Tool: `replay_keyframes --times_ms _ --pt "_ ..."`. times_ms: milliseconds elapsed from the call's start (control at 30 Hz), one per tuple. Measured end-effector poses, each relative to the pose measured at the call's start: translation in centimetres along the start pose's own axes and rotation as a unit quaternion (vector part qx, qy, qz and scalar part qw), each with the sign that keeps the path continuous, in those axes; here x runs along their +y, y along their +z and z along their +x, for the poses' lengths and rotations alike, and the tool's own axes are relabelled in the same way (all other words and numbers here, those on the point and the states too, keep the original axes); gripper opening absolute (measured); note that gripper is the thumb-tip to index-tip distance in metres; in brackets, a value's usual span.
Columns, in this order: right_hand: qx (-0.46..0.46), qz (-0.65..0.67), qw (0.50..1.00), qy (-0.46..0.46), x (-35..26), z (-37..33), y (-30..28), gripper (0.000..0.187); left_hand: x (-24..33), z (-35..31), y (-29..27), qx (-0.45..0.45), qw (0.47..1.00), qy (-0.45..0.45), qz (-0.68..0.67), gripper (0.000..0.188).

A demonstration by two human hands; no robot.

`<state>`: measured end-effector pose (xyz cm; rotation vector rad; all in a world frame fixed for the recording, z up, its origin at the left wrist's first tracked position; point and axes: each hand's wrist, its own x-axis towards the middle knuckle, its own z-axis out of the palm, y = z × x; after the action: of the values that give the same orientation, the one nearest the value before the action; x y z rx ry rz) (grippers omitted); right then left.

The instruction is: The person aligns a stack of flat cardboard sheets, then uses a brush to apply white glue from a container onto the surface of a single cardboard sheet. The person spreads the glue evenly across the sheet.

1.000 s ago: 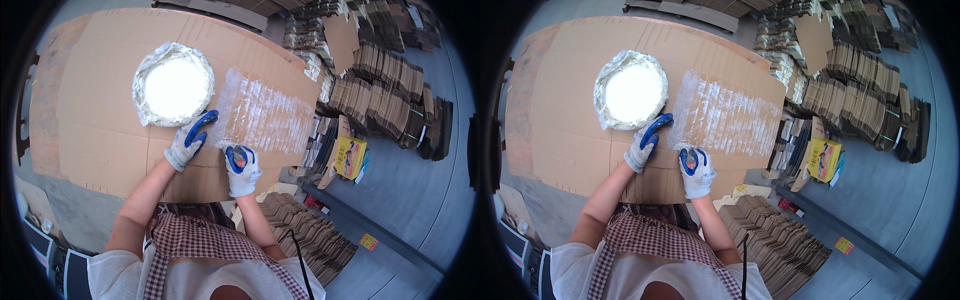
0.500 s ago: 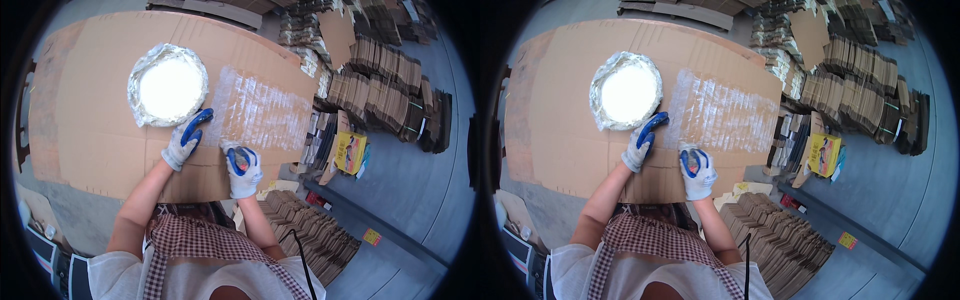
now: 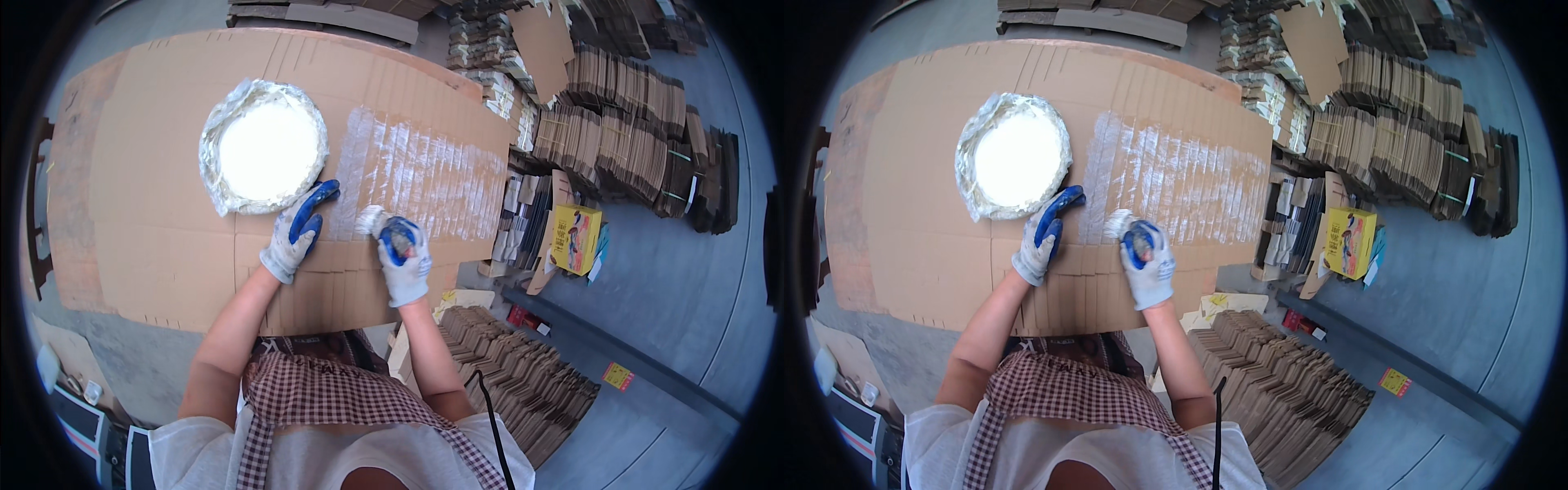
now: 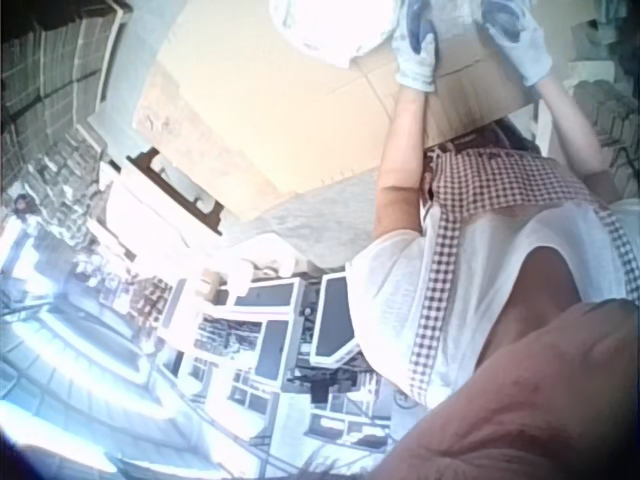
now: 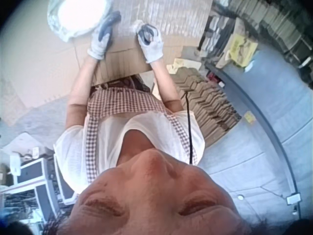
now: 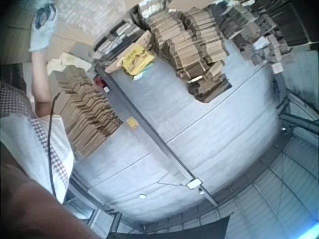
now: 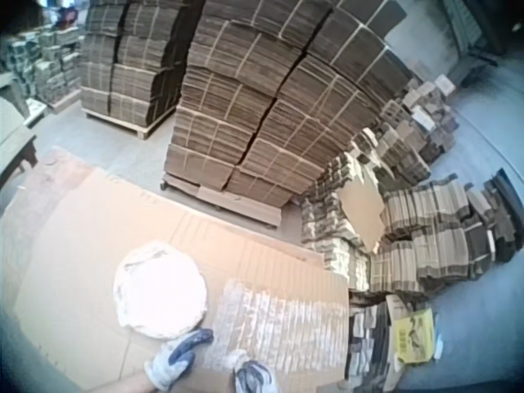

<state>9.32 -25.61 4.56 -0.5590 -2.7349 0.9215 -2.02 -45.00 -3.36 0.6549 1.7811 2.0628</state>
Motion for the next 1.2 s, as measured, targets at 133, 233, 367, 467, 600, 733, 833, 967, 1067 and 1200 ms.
replay_keyframes --times_ms 133,233,367,467,600,733,833,967,1067,1200 --pt "0.033 -0.027 0.996 0.074 0.5 1.0 -1.8 0.041 0.2 -0.2 -0.1 0.003 1.000 -0.001 0.005 0.058" --pt "0.008 0.002 1.000 0.028 1.2 1.4 -1.8 0.041 0.3 0.0 -0.1 0.001 1.000 -0.003 0.005 0.058" --pt "-0.033 -0.052 0.997 0.039 2.3 3.3 -2.6 0.042 0.1 0.1 0.1 0.007 1.000 0.000 0.009 0.060" --pt "-0.018 -0.006 0.999 0.043 1.2 3.6 -2.7 0.036 0.2 0.1 0.1 0.007 0.999 0.002 0.032 0.067" --pt "-0.044 -0.044 0.998 0.000 2.4 4.5 -1.7 0.043 0.3 0.1 0.3 0.010 1.000 -0.001 0.026 0.064" --pt "-0.026 -0.040 0.999 -0.004 1.4 5.9 -1.6 0.044 0.2 0.0 0.2 0.011 1.000 -0.008 0.022 0.063" --pt "-0.055 0.000 0.997 -0.053 0.4 6.5 -0.8 0.045 0.1 0.0 0.2 0.013 1.000 -0.005 0.024 0.063" --pt "-0.046 -0.035 0.998 0.031 1.1 8.2 -0.8 0.043 0.1 0.0 0.1 0.008 0.999 -0.011 0.030 0.060" --pt "-0.039 -0.005 0.999 0.000 -0.3 8.3 -1.4 0.043 0.2 -0.2 -0.1 0.006 1.000 -0.011 0.023 0.055" --pt "-0.074 -0.011 0.997 -0.010 0.2 8.5 0.0 0.042 0.6 0.1 0.1 0.002 1.000 -0.019 0.005 0.055"
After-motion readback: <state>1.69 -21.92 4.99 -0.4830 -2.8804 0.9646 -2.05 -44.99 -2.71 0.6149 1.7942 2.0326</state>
